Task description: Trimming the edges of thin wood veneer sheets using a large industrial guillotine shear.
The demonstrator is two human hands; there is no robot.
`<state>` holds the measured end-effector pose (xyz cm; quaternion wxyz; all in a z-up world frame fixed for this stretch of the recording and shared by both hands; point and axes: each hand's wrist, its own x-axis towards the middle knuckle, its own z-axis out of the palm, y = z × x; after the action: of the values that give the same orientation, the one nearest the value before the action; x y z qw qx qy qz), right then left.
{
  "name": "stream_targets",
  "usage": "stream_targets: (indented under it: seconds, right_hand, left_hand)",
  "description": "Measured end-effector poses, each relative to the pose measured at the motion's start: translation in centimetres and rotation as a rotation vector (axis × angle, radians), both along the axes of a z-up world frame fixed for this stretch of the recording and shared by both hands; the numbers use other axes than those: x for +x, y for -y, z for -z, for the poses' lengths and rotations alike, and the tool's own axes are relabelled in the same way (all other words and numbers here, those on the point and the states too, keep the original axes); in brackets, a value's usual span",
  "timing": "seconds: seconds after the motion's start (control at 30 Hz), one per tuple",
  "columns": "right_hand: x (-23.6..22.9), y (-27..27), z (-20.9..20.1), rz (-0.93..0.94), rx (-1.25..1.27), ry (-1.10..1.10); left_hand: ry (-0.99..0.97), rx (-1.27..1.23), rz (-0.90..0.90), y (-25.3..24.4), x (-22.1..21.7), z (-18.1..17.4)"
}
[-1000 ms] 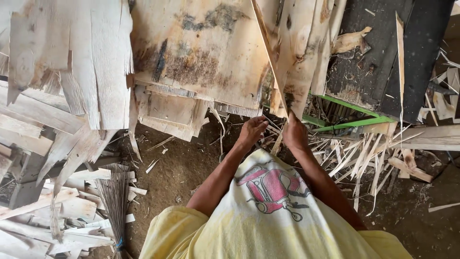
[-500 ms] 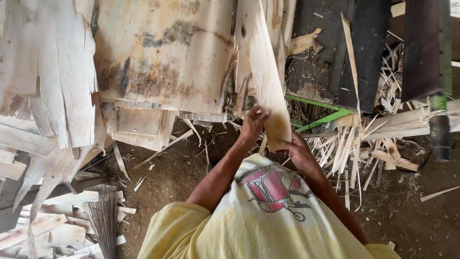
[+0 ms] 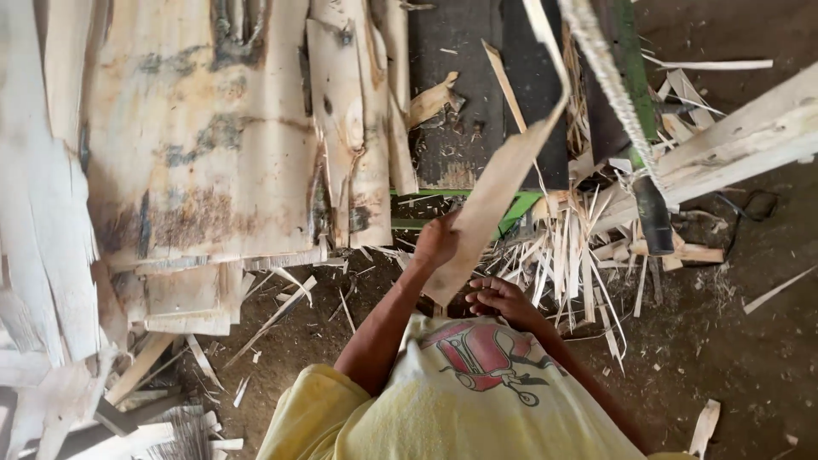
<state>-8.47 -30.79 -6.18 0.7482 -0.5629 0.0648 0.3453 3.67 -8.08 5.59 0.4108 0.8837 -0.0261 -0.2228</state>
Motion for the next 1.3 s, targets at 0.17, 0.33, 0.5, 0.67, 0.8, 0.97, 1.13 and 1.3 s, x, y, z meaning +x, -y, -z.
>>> stream_targets:
  seconds: [0.17, 0.33, 0.5, 0.67, 0.8, 0.97, 1.13, 1.3]
  right_hand:
    - [1.7, -0.2, -4.5, 0.173, -0.054, -0.037]
    - [4.3, 2.1, -11.7, 0.581, -0.187, -0.134]
    - [4.4, 11.0, -15.9, 0.951, 0.002, 0.053]
    - [5.0, 15.3, -23.6, 0.615, -0.182, 0.282]
    - [8.8, 17.6, -23.2, 0.231, -0.711, 0.201]
    - [10.3, 15.4, -25.3, 0.167, -0.947, 0.392]
    - [9.8, 16.1, -20.0, 0.229, -0.933, 0.098]
    - [10.6, 15.3, -24.1, 0.178, -0.937, 0.122]
  left_hand:
    - [0.195, 0.013, 0.078, -4.7, 3.4, 9.1]
    - [0.419, 0.017, 0.148, -4.8, 9.0, 10.3]
    - [0.372, 0.347, 0.205, -3.6, 15.4, 6.7]
    - [0.417, 0.347, 0.251, -1.0, 21.7, 7.1]
    - [0.485, 0.332, 0.243, 2.4, 27.2, 5.0]
    - [0.556, 0.342, 0.209, 2.5, 31.2, 9.9]
    - [0.357, 0.344, 0.154, 4.2, 33.4, 9.1]
    - [0.304, 0.381, 0.154, 4.6, 35.3, 8.6]
